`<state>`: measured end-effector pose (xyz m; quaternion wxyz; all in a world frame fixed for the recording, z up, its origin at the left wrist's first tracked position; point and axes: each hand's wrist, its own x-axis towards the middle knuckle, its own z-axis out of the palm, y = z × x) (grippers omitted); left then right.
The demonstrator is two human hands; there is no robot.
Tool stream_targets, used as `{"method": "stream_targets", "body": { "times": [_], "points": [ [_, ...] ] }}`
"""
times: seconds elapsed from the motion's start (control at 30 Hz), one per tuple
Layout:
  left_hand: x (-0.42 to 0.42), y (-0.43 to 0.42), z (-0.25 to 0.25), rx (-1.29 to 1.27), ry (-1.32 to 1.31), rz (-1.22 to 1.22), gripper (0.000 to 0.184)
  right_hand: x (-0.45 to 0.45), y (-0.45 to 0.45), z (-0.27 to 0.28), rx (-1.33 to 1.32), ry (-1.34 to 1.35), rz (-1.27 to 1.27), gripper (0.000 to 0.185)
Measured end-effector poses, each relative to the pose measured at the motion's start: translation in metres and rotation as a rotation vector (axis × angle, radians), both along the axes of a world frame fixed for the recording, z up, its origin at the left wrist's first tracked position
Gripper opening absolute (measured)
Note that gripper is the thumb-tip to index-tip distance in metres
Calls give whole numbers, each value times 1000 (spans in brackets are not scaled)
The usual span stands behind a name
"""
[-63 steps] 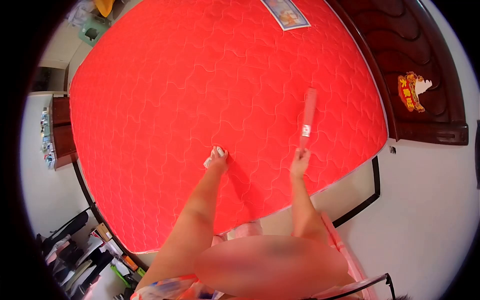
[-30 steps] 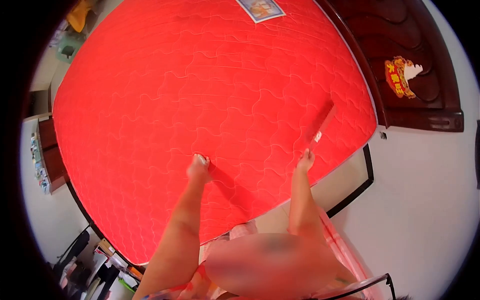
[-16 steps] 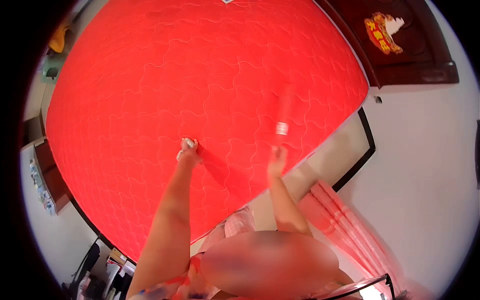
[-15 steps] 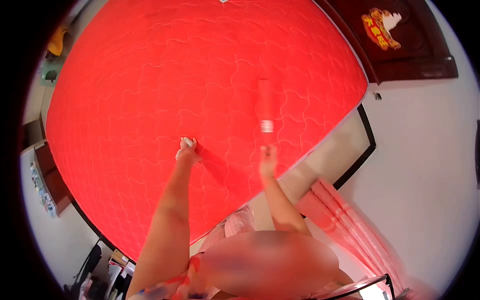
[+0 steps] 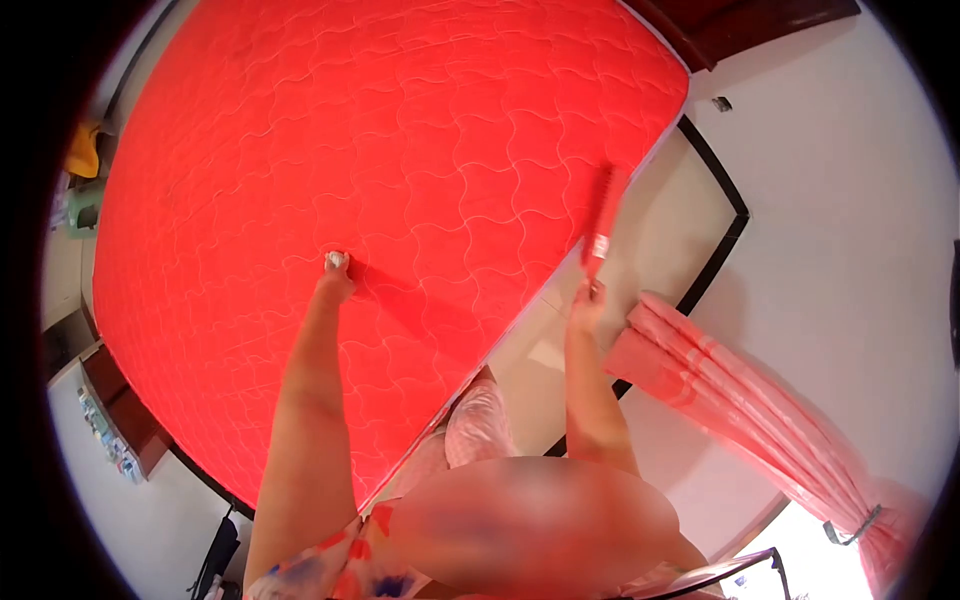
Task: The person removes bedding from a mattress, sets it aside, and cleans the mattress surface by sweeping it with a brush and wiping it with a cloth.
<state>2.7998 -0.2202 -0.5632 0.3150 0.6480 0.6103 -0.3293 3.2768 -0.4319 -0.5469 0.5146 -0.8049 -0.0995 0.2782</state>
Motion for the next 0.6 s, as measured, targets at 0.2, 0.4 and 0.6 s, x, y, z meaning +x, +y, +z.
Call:
{"method": "stream_targets", "body": {
  "times": [0.2,0.4,0.6],
  "points": [
    [33,-61,37,-17,80,16,74,10,-52,53,-26,-37,-347,17],
    [14,-120,-15,10,-4,-53,77,-83,-63,54,-38,-90,337,19],
    [5,-151,-21,-6,-38,-83,76,-160,-48,92,-294,-282,1025,25]
  ]
}}
